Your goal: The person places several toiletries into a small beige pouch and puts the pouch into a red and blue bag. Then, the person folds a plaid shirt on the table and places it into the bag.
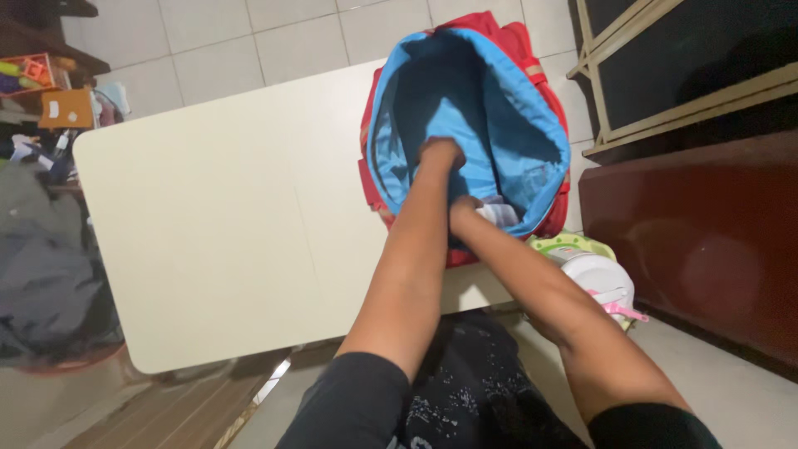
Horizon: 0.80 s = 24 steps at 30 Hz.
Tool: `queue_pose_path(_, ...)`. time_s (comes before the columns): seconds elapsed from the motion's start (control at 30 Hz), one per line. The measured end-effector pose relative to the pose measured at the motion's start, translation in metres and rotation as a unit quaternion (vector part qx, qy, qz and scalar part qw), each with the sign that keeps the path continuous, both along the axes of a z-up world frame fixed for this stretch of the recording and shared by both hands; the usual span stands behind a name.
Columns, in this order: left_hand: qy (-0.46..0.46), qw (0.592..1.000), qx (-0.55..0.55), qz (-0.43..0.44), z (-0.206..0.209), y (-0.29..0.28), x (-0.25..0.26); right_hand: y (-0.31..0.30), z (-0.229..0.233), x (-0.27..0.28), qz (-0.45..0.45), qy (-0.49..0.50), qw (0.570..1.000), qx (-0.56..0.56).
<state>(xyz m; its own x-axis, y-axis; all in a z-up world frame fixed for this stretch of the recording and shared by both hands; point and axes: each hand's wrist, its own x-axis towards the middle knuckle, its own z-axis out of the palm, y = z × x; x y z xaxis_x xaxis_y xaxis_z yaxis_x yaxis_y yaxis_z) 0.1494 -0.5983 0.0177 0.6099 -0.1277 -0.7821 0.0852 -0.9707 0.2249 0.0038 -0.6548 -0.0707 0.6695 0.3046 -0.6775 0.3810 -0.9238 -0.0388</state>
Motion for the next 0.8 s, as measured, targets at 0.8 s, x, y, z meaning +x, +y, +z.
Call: queue_pose_path(0.8, 0.08, 0.997, 0.009, 0.017, -0.076, 0.0, -0.008, -0.001, -0.002, -0.031, 0.025, 0.143, 0.988, -0.045)
